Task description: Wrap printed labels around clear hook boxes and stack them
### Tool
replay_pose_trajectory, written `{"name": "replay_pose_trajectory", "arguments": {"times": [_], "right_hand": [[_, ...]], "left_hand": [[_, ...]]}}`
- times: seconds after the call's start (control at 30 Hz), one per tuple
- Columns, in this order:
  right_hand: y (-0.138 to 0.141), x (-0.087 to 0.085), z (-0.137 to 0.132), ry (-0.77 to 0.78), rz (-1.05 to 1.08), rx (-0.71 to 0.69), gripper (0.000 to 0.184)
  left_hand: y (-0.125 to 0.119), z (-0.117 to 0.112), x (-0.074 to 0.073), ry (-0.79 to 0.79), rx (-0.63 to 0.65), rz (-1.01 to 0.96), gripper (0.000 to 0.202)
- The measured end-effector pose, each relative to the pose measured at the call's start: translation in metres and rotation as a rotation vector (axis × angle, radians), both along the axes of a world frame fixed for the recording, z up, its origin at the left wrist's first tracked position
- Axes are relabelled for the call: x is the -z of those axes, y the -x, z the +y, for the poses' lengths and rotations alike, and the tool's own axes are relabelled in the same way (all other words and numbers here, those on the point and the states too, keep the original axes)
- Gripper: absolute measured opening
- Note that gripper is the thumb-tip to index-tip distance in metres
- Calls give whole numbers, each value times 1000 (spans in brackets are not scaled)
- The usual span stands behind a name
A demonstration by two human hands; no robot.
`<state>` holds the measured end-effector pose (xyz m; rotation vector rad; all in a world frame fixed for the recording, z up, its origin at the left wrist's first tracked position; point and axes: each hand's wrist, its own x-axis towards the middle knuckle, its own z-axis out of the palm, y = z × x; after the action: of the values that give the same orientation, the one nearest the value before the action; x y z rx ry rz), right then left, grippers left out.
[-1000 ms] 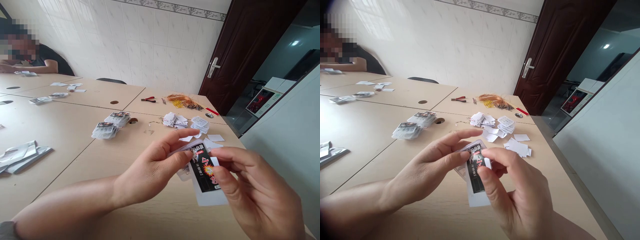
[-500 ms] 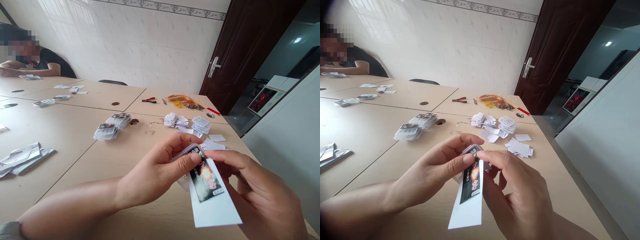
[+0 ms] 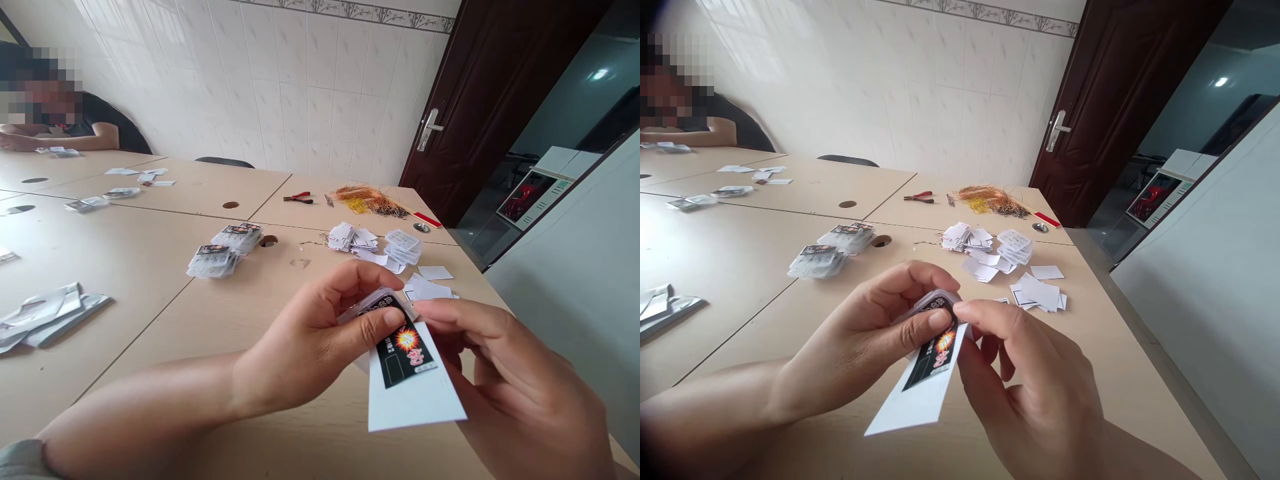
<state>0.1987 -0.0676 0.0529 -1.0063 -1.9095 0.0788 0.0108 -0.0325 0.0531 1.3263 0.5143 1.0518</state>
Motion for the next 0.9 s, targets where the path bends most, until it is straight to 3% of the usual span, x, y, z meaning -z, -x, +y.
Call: {"name": "replay_pose_trajectory", "arguments": {"times": [0.37,0.7,0.9], "right_hand": [[3,-8,1,-81,-108,66,8],[-4,-13,-4,-24,-187,81,11],[0,-14,-1,-37,-149,83,15]], "left_hand": [[1,0,-3,-53,-93,-15,9],[4,-4,-5,-176,-259,72,12],[6,-5,-3,-216,-271,74,13]]}}
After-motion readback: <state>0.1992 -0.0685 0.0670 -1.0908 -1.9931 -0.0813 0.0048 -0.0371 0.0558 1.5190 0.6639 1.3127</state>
